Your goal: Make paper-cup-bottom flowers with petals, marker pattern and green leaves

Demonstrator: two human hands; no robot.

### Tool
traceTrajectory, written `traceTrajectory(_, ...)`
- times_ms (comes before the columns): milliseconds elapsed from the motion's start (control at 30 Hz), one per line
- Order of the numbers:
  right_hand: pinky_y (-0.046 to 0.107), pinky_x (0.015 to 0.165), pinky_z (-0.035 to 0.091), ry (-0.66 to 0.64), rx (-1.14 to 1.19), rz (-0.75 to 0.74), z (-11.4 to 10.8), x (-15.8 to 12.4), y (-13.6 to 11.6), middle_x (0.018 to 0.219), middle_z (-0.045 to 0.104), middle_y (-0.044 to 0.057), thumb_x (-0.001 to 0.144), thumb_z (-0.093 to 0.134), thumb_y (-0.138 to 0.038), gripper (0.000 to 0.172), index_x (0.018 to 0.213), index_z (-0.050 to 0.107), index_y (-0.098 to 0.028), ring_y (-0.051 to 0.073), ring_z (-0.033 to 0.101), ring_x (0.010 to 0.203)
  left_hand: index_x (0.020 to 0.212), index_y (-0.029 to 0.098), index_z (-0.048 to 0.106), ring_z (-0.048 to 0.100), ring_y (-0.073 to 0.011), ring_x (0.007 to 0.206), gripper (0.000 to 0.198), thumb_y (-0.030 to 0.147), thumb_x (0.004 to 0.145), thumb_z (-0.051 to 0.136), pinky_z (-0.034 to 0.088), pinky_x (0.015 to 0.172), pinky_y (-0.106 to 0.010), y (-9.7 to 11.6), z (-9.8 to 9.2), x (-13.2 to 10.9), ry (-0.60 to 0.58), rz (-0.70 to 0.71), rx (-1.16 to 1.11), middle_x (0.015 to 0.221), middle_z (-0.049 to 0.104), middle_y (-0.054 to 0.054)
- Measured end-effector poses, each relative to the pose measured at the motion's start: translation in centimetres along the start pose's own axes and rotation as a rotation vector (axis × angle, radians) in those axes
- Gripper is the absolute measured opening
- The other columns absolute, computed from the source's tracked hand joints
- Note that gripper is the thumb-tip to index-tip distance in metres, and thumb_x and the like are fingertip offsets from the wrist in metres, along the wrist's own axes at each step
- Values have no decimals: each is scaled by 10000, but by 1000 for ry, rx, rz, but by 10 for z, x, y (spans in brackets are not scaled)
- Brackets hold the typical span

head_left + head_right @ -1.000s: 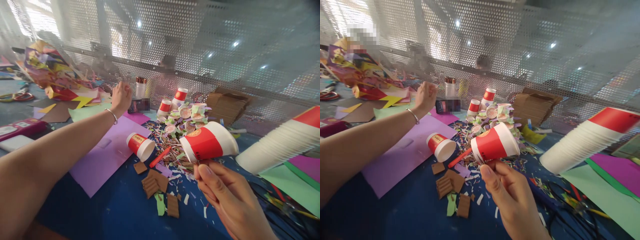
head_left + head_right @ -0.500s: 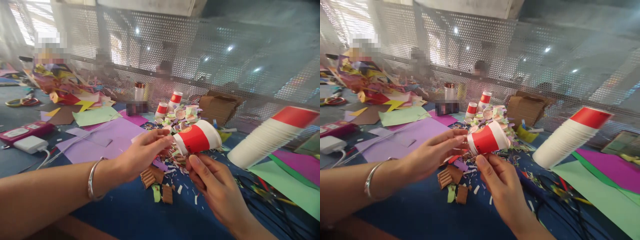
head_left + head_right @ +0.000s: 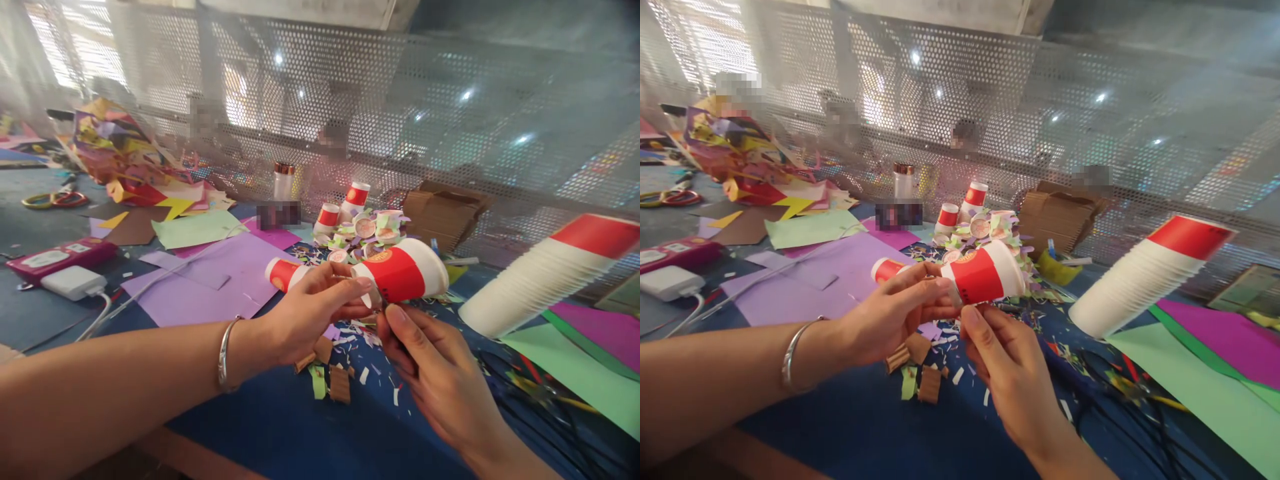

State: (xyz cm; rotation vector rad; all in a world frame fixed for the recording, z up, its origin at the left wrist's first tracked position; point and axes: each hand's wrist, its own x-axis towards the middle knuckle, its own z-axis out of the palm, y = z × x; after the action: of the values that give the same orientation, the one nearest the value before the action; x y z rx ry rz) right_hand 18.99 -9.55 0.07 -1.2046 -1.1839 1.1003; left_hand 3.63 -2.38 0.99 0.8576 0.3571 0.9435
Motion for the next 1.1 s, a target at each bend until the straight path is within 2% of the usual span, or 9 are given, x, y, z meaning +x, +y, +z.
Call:
traceTrajectory(133,170,403,152,12,7,4,2,0,2,584,322,-54,822,740,-661,522,722,595,-170,54,240,485,810,141,566,665,-80,676,127,143,877,674,565,776,-239,-2,-2,0,72,-22,-4,722,657,15)
traceTrajectory(300,173,386,132,0,-12,-6,2,-2,3,559,302,-63,849,713,-656,525,706,567,-173,50,223,462,806,133,572,669,-83,700,161,185,865,712,566,766,-237,-5,-4,-1,32,-14,31,755,668,3)
traceTrajectory(500,179,393,150,-15,-73,-14,1,-4,3,546,285,-70,880,677,-660,537,698,545,-173,53,228,462,790,146,545,644,-69,683,183,193,866,705,563,761,-235,-9,-6,-4,40,28,66,745,659,12)
traceTrajectory(900,195,412,166,-35,-122,-50,5,-10,2,589,330,-59,902,666,-635,531,692,537,-165,50,264,474,852,164,522,641,-119,758,243,311,860,715,545,778,-283,-12,-15,-10,-22,186,286,788,672,-20)
traceTrajectory(1100,212,429,160,-18,-137,-30,6,-10,4,602,346,-50,901,667,-633,520,699,545,-169,57,261,482,871,181,516,633,-128,755,245,323,856,715,521,766,-283,-11,-15,-11,-23,187,318,781,672,-15)
